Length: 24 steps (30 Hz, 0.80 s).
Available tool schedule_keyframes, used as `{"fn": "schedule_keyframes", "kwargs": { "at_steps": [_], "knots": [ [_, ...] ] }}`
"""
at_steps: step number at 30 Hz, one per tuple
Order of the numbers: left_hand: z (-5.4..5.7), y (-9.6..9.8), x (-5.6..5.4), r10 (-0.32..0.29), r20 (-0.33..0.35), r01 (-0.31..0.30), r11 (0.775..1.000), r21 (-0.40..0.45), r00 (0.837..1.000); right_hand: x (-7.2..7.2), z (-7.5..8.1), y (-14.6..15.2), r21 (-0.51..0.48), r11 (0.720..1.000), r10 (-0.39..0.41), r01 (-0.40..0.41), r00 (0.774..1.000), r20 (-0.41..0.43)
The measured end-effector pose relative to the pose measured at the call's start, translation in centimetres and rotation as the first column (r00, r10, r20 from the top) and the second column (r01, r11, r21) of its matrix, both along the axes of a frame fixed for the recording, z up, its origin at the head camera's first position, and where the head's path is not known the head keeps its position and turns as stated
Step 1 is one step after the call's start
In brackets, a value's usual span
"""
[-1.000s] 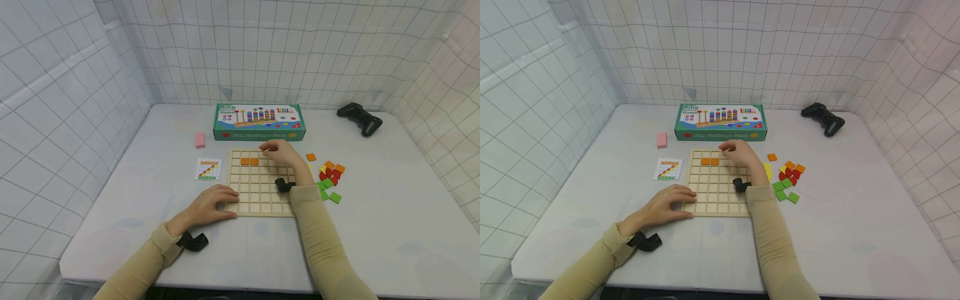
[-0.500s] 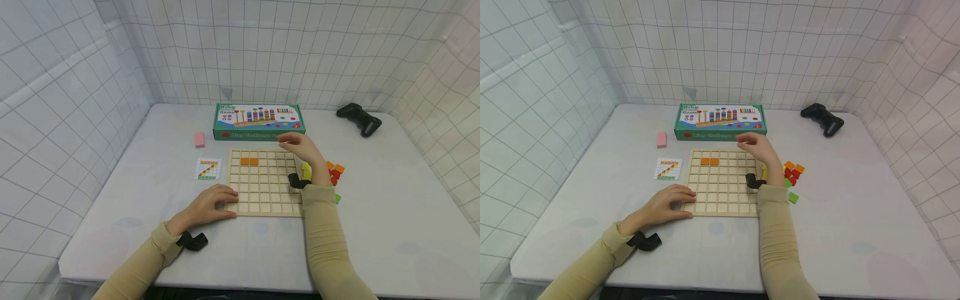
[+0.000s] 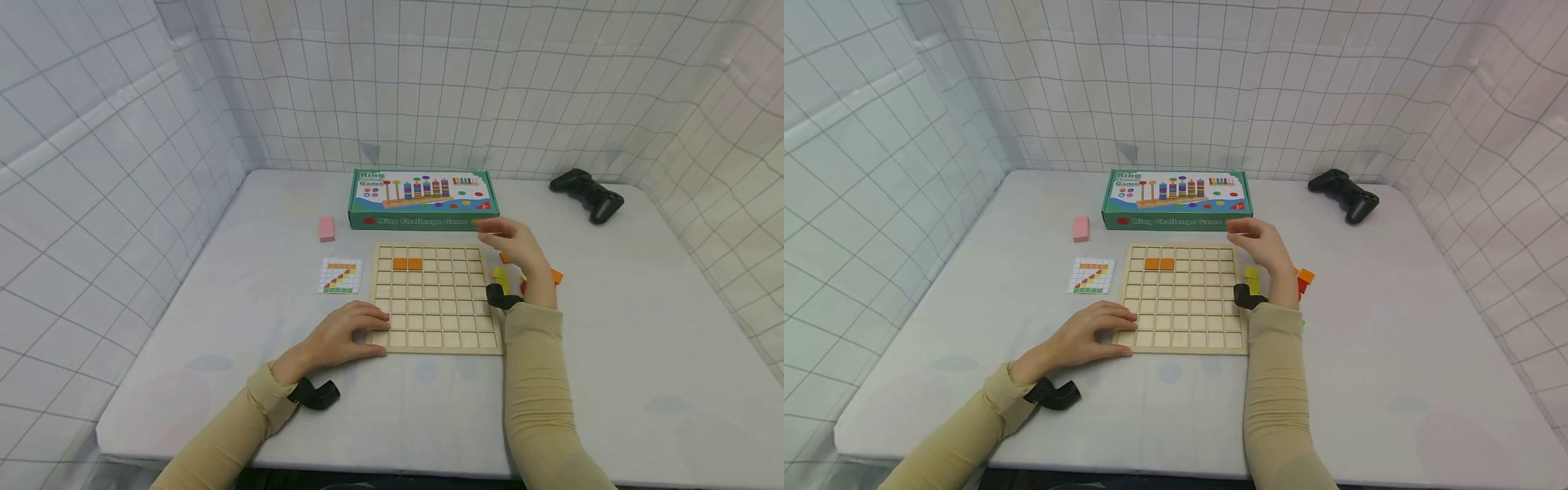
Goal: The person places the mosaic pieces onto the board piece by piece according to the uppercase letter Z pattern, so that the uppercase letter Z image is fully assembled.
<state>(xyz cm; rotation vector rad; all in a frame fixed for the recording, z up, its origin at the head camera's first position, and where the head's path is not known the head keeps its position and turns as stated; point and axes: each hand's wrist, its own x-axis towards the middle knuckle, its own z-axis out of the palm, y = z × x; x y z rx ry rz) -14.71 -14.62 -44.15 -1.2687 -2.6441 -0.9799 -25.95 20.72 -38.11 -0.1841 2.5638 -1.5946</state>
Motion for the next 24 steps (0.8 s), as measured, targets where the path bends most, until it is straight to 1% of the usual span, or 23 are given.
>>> {"fn": "schedule_keyframes", "kwargs": {
  "at_steps": [9, 18, 24],
  "knots": [
    [0.1, 0.0, 0.1, 0.002, 0.008, -0.002, 1.000, -0.011, 1.000, 0.3, -0.5, 1.5, 0.027, 0.997, -0.080, 0.079, 0.995, 0.059],
    [0.2, 0.1, 0.1, 0.004, 0.007, -0.003, 1.000, -0.014, 1.000, 0.1, -1.4, 2.8, 0.057, 0.992, -0.120, 0.115, 0.988, 0.095],
    [0.3, 0.1, 0.1, 0.004, 0.015, -0.004, 1.000, -0.018, 1.000, 0.2, -1.8, 3.2, 0.057, 0.990, -0.135, 0.130, 0.986, 0.096]
  ]
}}
